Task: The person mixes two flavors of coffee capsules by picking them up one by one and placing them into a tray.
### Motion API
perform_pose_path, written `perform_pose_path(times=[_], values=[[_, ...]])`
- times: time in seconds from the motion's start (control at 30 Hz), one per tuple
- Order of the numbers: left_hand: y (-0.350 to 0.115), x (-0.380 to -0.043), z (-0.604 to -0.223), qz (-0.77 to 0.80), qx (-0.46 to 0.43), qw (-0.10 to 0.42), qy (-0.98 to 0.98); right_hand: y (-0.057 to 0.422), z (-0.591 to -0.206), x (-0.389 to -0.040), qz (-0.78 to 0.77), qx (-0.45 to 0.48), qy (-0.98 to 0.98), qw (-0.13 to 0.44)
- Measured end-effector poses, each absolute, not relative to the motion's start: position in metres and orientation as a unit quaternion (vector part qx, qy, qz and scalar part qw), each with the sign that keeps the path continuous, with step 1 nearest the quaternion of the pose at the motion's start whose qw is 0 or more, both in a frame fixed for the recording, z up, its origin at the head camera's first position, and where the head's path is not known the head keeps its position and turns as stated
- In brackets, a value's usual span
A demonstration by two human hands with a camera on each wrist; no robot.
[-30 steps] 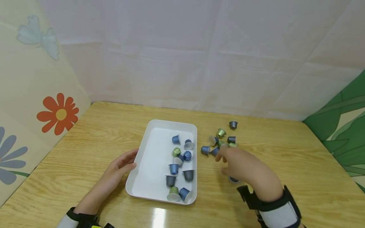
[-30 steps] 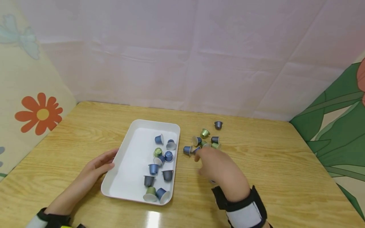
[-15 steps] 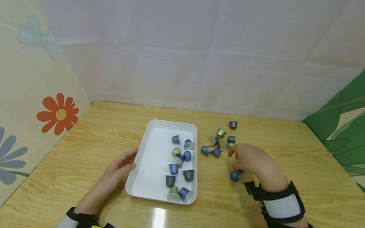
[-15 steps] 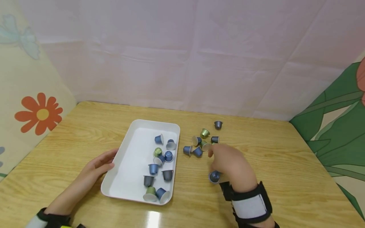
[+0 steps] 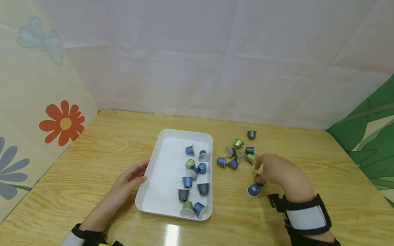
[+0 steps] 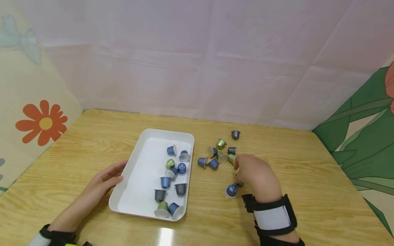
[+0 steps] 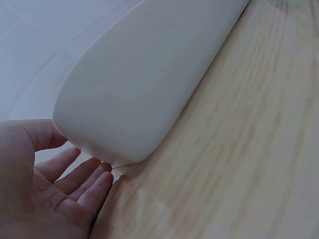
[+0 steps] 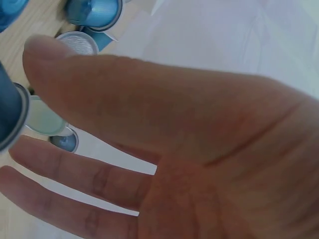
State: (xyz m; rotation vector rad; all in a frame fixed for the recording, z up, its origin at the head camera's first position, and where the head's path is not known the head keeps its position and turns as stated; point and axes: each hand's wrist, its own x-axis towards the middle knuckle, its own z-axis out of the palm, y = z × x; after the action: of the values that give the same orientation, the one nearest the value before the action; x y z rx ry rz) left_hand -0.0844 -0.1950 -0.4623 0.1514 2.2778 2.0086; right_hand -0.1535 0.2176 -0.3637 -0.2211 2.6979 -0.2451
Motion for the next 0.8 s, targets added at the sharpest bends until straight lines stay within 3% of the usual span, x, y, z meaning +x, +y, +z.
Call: perform_pose_path(times=[0.8], values=[[-0.195, -0.086, -0.462, 0.660, 0.050, 0.048, 0.748, 0.218, -0.378, -0.161, -0.100, -0.067, 0.966, 0.228]])
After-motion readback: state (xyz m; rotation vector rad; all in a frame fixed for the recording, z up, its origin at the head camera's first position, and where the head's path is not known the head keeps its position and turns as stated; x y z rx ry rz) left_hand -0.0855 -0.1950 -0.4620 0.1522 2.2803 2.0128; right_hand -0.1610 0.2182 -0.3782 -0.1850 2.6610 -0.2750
